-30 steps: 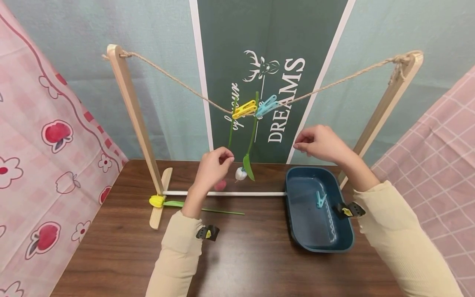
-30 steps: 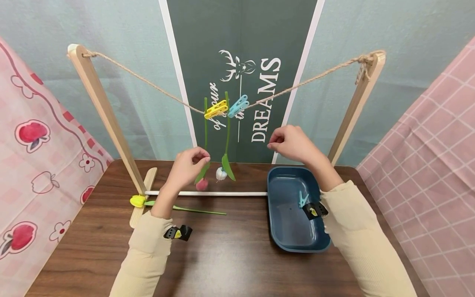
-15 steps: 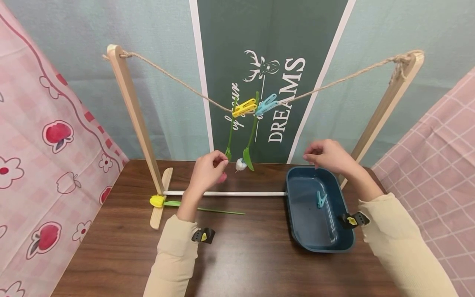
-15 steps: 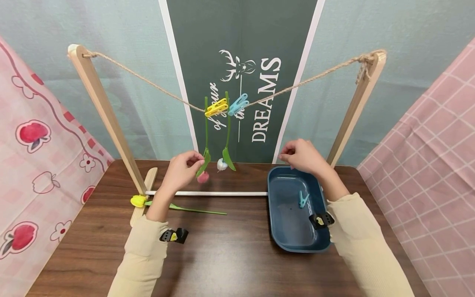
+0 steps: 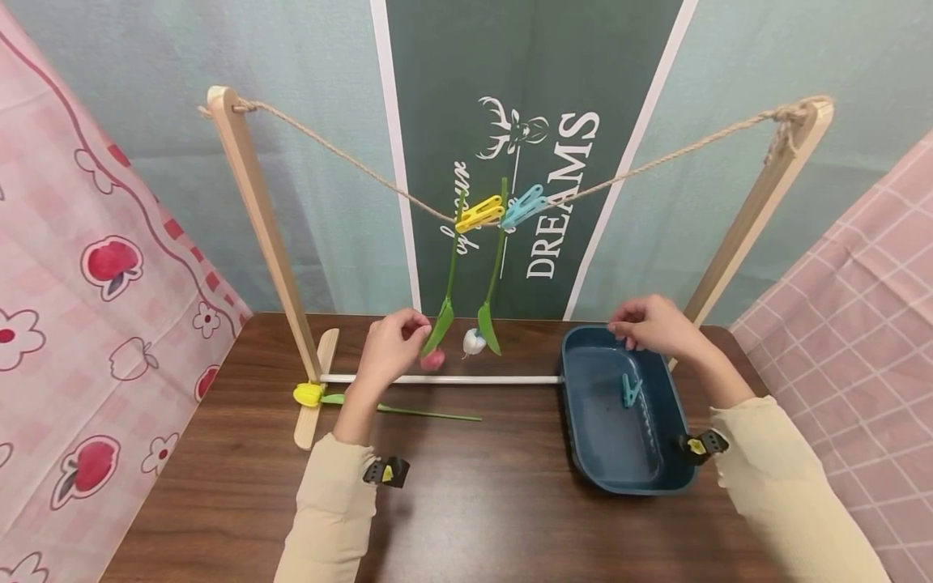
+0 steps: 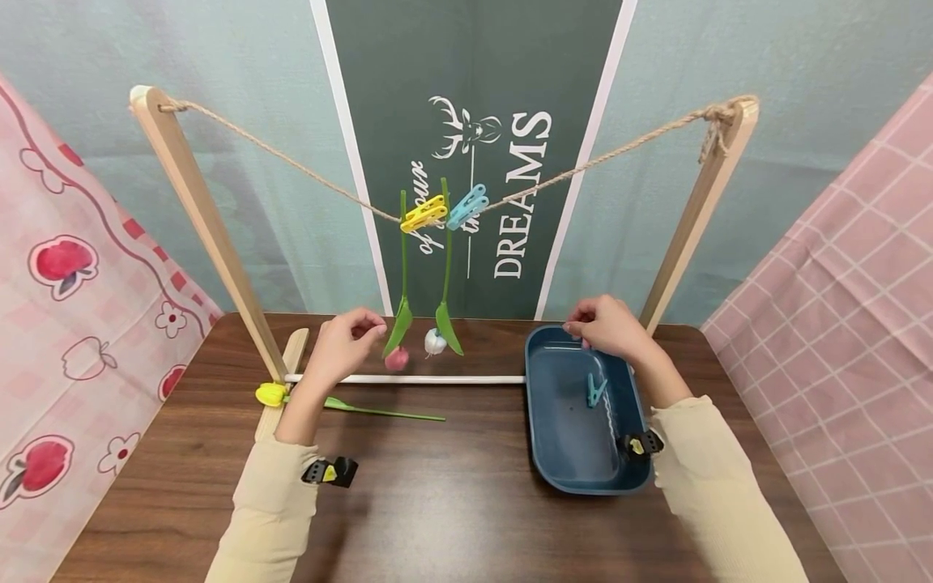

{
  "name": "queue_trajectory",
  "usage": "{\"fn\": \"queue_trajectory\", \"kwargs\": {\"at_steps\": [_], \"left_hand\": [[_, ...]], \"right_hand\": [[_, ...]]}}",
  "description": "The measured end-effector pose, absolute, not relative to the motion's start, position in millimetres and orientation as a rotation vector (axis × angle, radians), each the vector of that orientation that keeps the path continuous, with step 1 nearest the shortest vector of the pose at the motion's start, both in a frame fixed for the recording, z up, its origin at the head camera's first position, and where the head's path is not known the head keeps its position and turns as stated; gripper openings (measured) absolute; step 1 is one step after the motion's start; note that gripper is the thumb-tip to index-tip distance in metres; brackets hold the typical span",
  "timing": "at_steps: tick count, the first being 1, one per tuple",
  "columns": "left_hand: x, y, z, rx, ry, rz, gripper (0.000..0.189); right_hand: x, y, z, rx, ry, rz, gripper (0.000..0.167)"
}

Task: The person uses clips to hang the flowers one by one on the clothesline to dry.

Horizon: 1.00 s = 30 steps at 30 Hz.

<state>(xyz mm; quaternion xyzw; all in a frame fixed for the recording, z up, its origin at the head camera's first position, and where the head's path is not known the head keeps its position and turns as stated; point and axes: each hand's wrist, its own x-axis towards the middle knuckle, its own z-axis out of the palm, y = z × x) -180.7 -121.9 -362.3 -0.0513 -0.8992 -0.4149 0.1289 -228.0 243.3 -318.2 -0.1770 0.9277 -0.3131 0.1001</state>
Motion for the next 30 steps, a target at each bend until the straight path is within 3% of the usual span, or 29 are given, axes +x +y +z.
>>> {"fn": "queue_trajectory", "kwargs": {"at_steps": [30], "left_hand": [[-172,-151,-414,0.001,-2.812,-1.204,0.008]], "right_hand": [[-232,283,-398,-0.26,2.602,-1.007,0.026]]}}
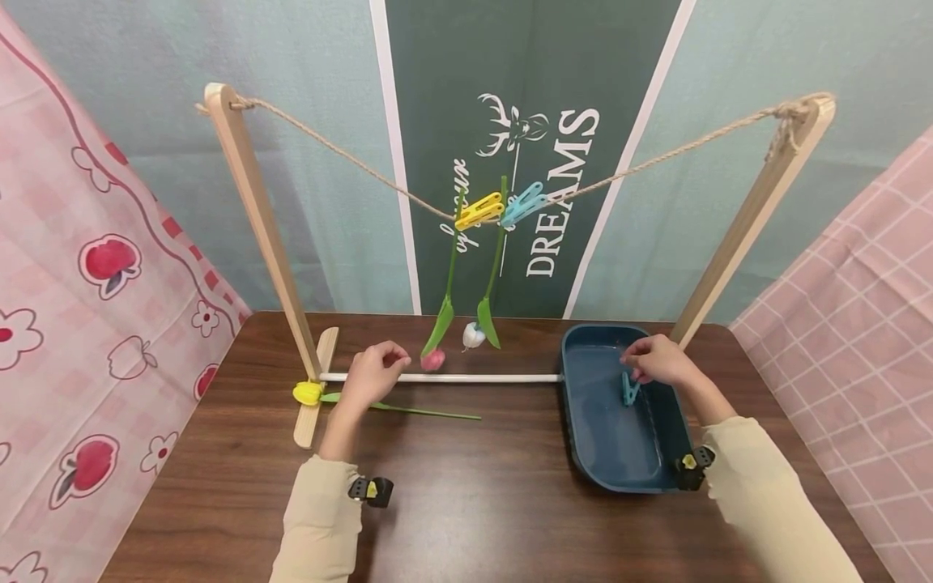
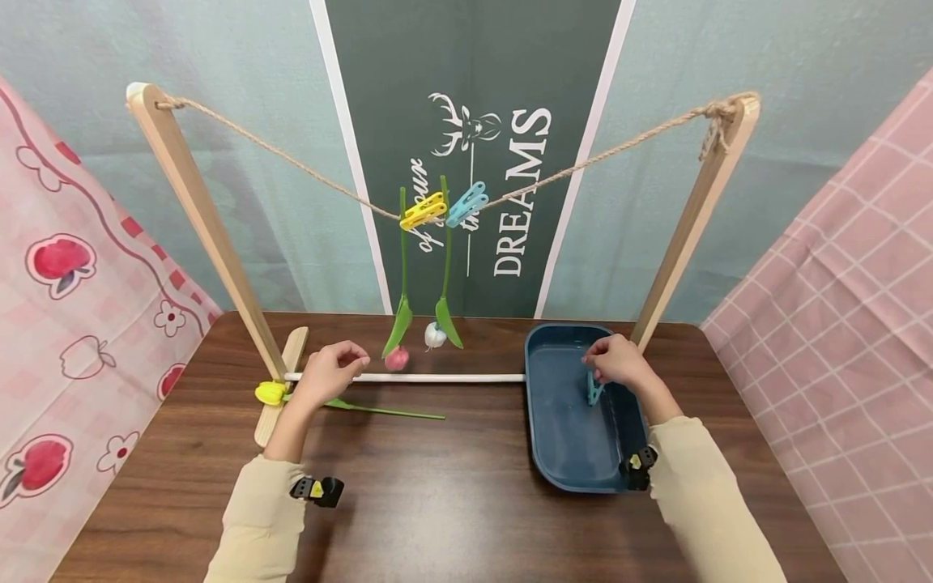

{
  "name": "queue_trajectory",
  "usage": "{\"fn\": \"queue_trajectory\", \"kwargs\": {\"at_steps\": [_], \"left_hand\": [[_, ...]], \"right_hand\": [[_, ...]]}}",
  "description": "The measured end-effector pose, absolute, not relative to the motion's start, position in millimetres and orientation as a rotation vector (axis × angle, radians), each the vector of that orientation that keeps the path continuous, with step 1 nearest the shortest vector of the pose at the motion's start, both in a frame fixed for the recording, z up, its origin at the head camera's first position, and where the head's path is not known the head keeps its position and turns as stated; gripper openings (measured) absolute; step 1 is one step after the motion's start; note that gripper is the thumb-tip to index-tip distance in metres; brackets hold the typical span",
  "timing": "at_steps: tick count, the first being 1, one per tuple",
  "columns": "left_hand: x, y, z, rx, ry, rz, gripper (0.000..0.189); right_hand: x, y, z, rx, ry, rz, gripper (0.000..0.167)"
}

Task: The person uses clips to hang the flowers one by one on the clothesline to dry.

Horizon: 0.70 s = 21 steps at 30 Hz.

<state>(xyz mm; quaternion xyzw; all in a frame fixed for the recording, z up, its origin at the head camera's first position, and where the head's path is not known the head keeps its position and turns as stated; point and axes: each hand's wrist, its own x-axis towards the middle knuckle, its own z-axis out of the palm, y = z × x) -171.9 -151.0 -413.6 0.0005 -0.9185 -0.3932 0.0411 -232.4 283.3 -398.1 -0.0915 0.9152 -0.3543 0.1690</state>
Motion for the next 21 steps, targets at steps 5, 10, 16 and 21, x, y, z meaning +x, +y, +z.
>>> {"fn": "queue_trajectory", "kwargs": {"at_steps": [5,10,16,21], "left_hand": [[-170,-155,-421,0.02,-2.867,-1.202,0.009],[-169,-158,-427,0.022,-2.896,-1.196,0.01],[-168,-161,-430,0.04,-2.92,-1.204,0.011],[-165,-163,-432,0.037,-2.939,-1.207,0.012]], "right_hand": [[-232,283,-404,-0.222,2.597,-1.026,0.025],[-230,284,-409,-0.215,2.564,-1.024,0.026],[-230,283,-415,-0.199,2.511,-1.015,0.032],[-230,283,-419,-0.199,2.5,-0.987,0.033]]}}
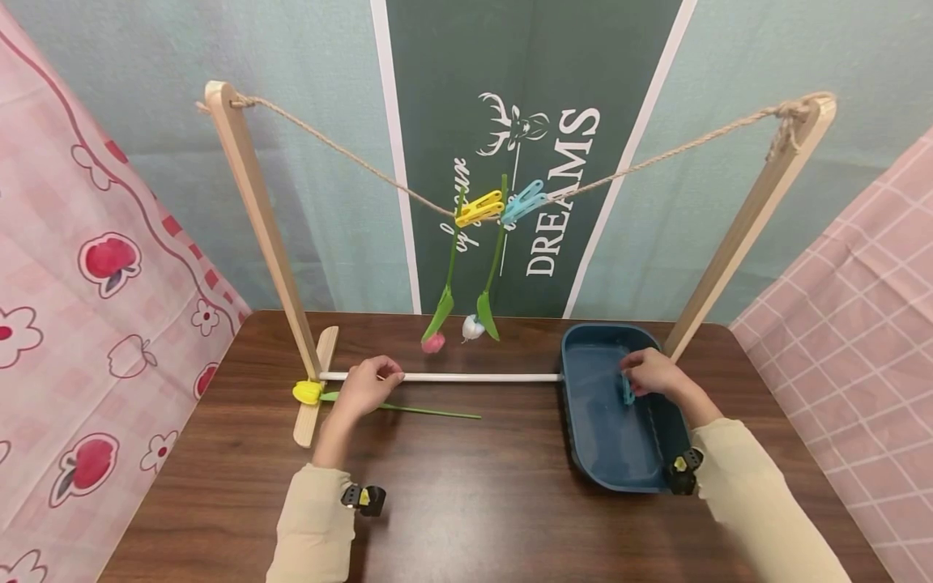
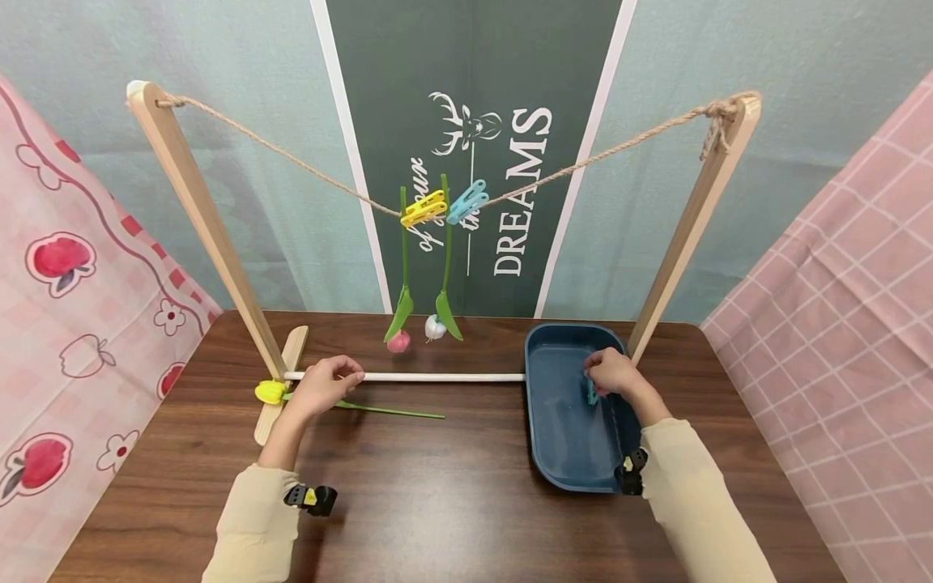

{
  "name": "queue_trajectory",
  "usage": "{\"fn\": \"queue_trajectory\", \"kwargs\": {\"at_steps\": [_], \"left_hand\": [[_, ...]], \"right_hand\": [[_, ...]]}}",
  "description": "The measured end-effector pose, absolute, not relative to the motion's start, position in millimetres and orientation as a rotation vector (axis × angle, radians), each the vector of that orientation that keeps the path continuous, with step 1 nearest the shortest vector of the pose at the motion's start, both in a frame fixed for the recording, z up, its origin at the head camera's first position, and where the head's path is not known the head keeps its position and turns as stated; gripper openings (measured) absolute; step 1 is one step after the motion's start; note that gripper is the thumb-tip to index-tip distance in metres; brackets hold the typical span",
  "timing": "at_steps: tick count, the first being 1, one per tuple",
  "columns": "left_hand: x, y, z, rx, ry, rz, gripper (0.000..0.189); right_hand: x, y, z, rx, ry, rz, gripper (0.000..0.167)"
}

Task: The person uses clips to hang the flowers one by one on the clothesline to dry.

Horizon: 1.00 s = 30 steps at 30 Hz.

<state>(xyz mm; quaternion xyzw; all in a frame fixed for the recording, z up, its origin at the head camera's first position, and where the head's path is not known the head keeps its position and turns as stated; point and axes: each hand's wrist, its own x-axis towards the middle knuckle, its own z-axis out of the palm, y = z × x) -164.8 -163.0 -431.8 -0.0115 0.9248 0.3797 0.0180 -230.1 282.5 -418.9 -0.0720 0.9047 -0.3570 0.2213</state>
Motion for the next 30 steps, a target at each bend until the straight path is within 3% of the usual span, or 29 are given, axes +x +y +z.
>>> {"fn": "queue_trajectory", "kwargs": {"at_steps": [30], "left_hand": [[-161,-168,-441,-0.017,2.863,1.151,0.012]], "right_hand": [[-228,285,-433,-0.167,2.481,-0.984,0.033]]}}
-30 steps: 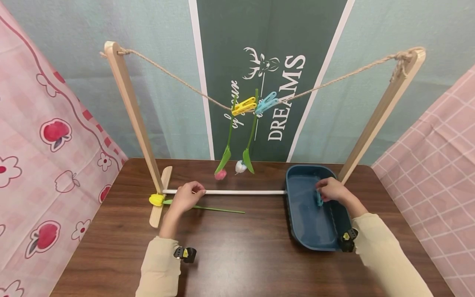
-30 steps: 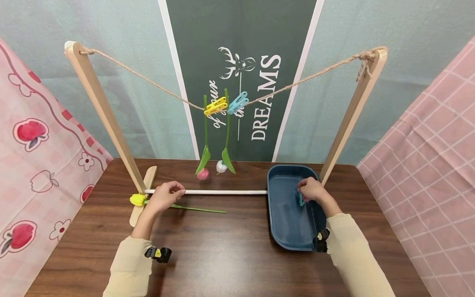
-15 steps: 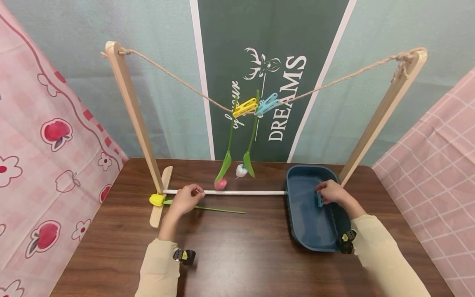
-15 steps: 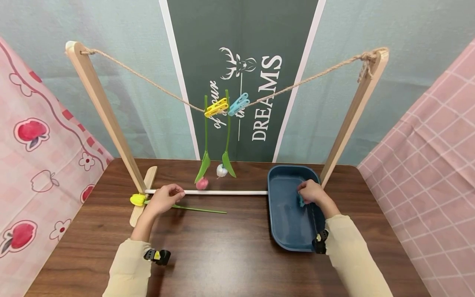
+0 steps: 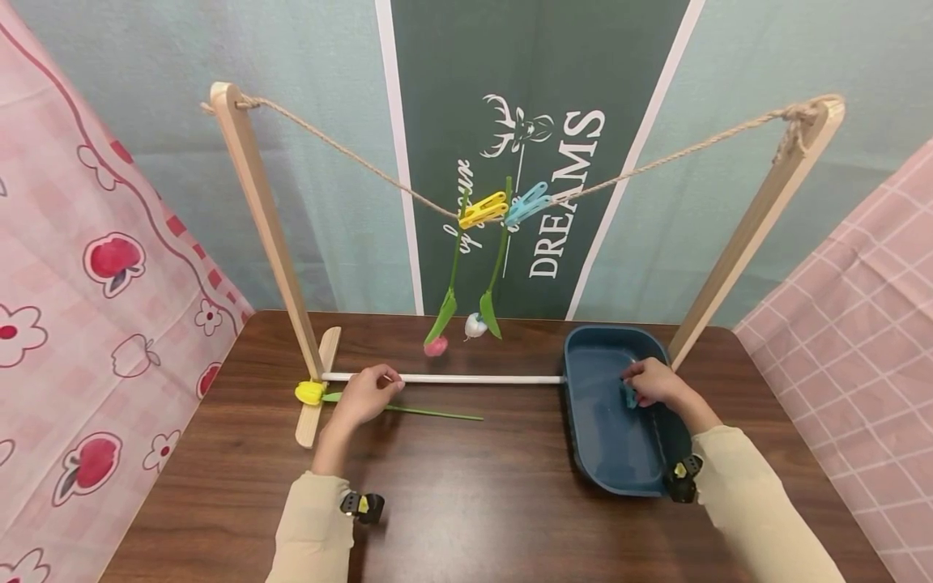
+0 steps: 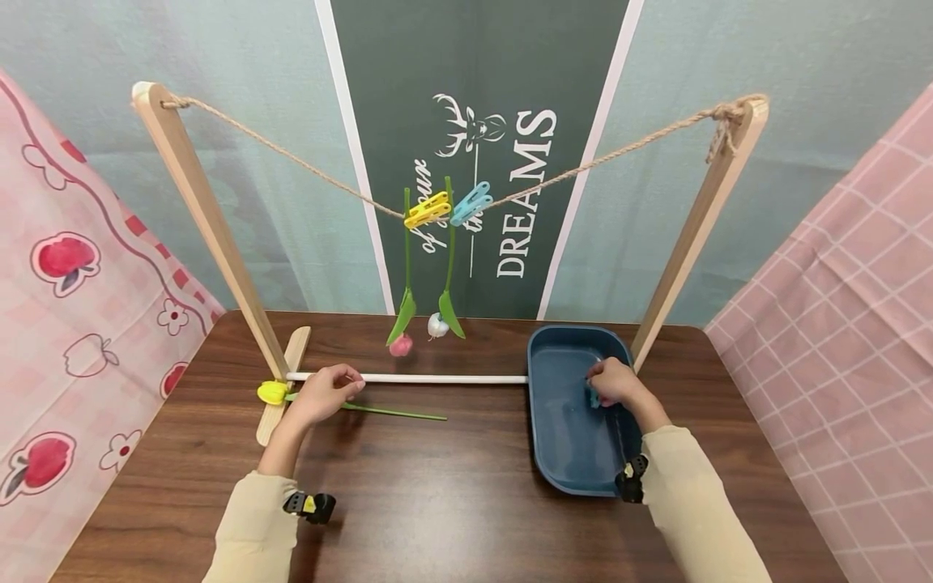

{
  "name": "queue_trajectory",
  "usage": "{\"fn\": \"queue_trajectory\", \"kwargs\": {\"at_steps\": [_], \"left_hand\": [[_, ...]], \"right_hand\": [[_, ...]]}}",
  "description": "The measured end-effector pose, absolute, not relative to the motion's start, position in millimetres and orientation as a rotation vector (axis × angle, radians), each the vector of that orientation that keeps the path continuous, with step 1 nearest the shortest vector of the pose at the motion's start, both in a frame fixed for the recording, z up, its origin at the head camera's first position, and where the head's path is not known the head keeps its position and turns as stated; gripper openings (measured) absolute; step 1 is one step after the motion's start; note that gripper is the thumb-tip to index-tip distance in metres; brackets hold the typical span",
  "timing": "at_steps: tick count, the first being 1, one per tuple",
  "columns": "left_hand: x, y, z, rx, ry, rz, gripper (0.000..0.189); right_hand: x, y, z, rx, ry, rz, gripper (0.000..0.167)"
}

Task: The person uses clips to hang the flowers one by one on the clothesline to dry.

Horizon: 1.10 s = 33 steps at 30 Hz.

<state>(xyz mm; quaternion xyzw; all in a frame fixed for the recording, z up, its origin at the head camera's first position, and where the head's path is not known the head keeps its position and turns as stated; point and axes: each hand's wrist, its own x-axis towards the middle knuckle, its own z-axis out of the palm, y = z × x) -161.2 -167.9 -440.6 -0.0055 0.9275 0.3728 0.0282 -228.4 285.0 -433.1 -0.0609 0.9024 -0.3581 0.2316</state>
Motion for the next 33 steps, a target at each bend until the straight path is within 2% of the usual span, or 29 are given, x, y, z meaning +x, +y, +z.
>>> {"fn": "queue_trajectory", "kwargs": {"at_steps": [25,33], "left_hand": [[-157,-167,-435,-0.01,2.869,1.159,0.012],[-156,-166,-433,0.005,2.873,1.154,0.012]], "right_hand": [[-227,288,-426,-0.184,2.52,-1.044,0.019],[-228,287,-419,-0.208,2.517,-1.06,0.021]]}}
